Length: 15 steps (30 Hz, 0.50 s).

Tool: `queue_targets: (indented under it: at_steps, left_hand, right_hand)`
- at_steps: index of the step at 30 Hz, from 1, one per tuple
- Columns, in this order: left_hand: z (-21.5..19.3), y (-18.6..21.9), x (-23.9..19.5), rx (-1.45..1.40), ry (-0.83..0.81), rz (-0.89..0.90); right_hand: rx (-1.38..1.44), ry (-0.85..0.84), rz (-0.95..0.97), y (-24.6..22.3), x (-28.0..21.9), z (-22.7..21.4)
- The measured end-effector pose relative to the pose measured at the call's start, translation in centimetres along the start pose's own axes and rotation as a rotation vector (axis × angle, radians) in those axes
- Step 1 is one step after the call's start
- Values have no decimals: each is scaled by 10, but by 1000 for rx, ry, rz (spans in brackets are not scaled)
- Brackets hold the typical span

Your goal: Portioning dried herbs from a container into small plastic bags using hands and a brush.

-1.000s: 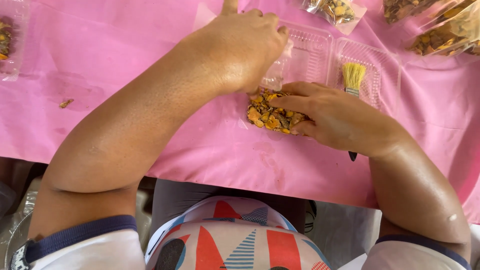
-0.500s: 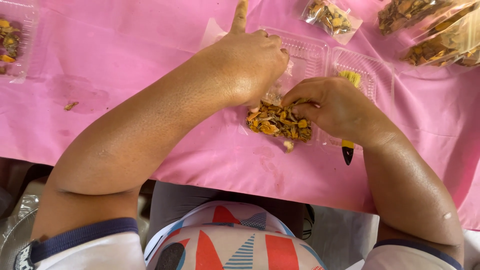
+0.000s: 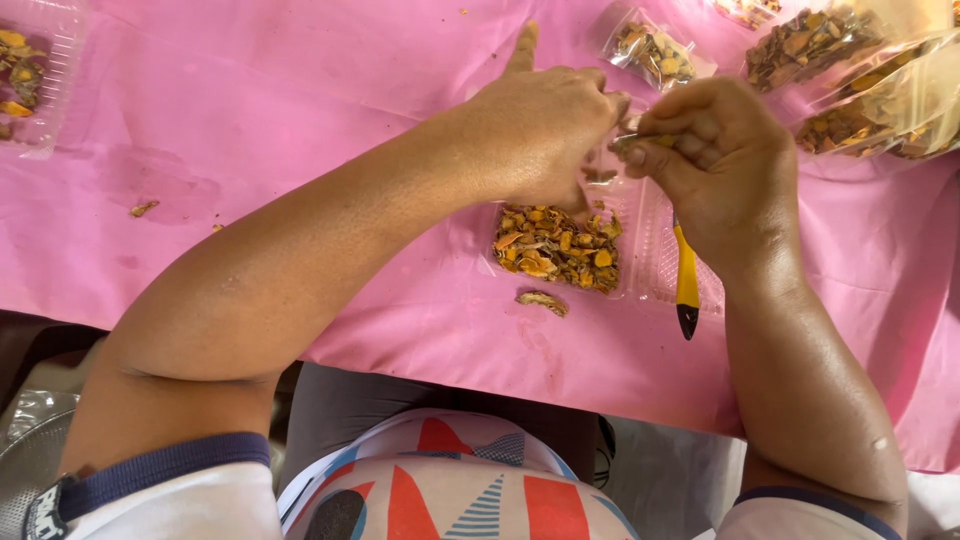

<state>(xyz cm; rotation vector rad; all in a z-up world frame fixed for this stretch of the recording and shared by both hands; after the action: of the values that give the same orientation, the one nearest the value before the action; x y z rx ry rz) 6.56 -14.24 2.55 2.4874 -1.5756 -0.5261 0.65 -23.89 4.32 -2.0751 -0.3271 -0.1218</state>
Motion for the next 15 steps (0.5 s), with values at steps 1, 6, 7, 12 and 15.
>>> queue_targets:
  at_steps: [1,6,7,12,15]
  left_hand:
    - [2,0,3,-1,3,1]
    - [-1,3,9,-127,127,101]
    - [-1,1,9,-127,129,100]
    - [-7,6,4,-245,157,211]
    - [-6,5,9,-208,206,295]
  right_hand:
    - [-3,-1,0,0,-1,0]
    - [-221,60,-35,-23,-7,-2]
    - [-221,59,-36,-25,-8,-6]
    - [-206,-35,-22,-40,-12,0]
    - [-383,103,-284,-63,-22,-5]
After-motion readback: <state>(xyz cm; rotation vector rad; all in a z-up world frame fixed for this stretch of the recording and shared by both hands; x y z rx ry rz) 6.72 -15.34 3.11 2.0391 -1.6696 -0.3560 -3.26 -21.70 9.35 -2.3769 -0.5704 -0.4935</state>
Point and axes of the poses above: each hand's wrist, its own x-axis towards the middle knuckle, its own z-axis out of the palm, y = z × x, the point moved 9 cm from there along x, towards the middle knuckle, and after that the axes turned 14 degrees about -y, right-handed, at the moved point
